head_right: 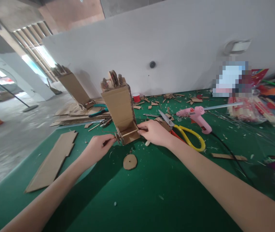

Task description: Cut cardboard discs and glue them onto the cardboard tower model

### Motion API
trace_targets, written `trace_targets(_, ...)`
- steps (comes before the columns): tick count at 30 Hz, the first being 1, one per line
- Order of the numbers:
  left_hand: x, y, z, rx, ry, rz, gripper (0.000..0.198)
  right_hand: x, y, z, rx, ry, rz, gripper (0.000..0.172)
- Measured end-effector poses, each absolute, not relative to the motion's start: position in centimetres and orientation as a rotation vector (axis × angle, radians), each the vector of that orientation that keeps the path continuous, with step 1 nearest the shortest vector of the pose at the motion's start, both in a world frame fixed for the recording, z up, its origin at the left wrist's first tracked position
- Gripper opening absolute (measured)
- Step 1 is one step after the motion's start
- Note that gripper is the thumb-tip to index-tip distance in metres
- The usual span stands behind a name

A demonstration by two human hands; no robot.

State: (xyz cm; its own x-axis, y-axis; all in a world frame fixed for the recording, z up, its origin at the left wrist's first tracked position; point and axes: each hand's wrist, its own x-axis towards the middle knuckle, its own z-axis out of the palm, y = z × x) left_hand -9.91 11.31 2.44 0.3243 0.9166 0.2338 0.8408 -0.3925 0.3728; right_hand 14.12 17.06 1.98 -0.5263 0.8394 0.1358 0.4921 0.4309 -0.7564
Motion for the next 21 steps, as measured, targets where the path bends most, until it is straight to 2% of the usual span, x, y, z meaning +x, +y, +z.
trace_targets(9, -9.7, 11.4, 2.4, 2.097, 1.601, 0.596, 0.036, 13.6, 16.5, 2.3, -1.232, -2.197, 0.694, 0.023)
trace_targets(12, -9.9, 10.9, 2.9, 2.020, 1.609, 0.548, 0.029, 13.5, 16.4, 2.5, -1.256, -2.207, 0.600, 0.023)
trace_targets(16, -10.3, 10.4, 3.3, 2.050, 1.636, 0.518, 0.024, 13.5, 16.5, 2.5, -1.264, -2.167, 0.620, 0.023)
trace_targets(21, -9.9, 10.3, 3.0, 2.202, 1.706, 0.578, 0.027, 13.5, 16.6, 2.1, -1.275, -2.157, 0.629, 0.024)
